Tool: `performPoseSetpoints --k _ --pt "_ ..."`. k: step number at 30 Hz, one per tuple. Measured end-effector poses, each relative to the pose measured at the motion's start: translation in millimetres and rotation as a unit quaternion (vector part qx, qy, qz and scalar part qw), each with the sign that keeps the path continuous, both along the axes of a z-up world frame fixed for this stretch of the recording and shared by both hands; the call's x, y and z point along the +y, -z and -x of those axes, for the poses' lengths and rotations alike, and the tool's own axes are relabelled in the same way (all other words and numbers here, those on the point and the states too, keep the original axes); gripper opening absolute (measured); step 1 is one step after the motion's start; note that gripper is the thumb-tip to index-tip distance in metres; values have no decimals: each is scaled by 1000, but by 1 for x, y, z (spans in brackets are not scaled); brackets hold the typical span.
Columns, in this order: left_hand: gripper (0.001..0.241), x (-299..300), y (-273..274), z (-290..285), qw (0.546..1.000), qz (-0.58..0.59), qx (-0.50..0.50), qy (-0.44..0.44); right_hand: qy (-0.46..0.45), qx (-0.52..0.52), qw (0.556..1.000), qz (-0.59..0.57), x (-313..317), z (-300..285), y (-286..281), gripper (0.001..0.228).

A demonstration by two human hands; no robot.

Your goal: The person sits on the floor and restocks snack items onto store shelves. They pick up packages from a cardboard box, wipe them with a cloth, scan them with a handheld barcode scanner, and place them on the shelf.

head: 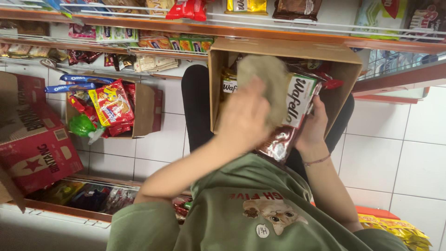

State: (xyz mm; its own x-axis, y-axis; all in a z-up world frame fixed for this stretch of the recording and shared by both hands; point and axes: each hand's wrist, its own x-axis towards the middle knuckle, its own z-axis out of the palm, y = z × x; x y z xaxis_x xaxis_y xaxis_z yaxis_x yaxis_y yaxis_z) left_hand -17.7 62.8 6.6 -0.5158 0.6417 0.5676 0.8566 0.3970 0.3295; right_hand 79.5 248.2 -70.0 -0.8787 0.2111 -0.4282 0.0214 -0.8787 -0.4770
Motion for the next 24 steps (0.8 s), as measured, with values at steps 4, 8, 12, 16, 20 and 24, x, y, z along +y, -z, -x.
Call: performPoseSetpoints --k 4,8,12,16,20,24 --pt "42 -12 -30 -36 975 -13 -153 161 -20 66 989 131 -7 13 1 81" --pt "29 -24 -40 -38 750 115 -646 88 -65 110 984 121 -19 13 -7 83" --pt "29 -21 -31 -19 902 -40 -430 -10 -64 139 966 206 -26 9 -11 88" --pt "51 -25 -28 -19 989 -12 -134 67 1 135 974 179 -33 11 -17 76" --pt "76 -26 -24 -34 988 80 -90 99 -8 156 980 122 -37 14 -32 76" --pt "73 -21 -10 -23 991 92 -89 45 8 72 997 -5 -36 16 -35 75"
